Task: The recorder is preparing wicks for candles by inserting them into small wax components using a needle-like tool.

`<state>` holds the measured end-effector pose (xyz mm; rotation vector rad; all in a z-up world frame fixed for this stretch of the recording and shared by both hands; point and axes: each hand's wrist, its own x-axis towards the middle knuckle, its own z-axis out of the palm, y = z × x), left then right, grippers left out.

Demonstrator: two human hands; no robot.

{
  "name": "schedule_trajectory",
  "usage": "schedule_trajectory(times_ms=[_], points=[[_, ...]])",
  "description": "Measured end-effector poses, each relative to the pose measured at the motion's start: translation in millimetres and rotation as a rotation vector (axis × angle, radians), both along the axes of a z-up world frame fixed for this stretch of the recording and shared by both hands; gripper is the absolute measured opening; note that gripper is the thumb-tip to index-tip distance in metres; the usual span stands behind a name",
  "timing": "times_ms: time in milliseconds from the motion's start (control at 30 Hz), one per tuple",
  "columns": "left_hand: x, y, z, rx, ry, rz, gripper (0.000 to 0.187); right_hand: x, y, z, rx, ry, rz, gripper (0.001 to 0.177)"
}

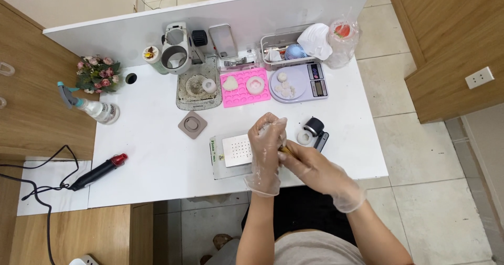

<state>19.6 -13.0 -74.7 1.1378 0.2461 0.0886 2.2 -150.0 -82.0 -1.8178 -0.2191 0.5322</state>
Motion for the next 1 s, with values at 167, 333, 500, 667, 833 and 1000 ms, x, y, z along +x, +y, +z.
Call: schedule_trajectory(times_ms=[167,333,500,667,833,1000], points=[[6.1,32.8,-21.5,-0.16,-0.141,0.079,0.026,36.9,-41.5,-24.9,0.064,-0.013,0.077,0.049],[-5.0,68.1,-12.9,-0.237,-0.197,0.166,0.028,74.1,-89.6,-115.7,-0.669,0.159,-0.424,0.064],[-23.1,65.1,-22.3,-0.198,-0.043,0.064,0.028,80.3,-97.9,-208.8,-0.718,0.224,-0.418,0.071],[-42.4,45.2,-38.7,-0.086,0.053,-0.08,0.034,98.0,-86.1,-219.6,-0.762,0.18,-0.278,0.076],[-49.8,34.8,-53.3,0.033,0.22,-0.283,0.031,112.1,-80.2,-229.5,-0.914,0.125,-0.211,0.068],[-53.9,26.9,-56.8,-0.03,0.258,-0.345,0.023,118.2,-92.4,-266.3,-0.813,0.052,-0.345,0.048]])
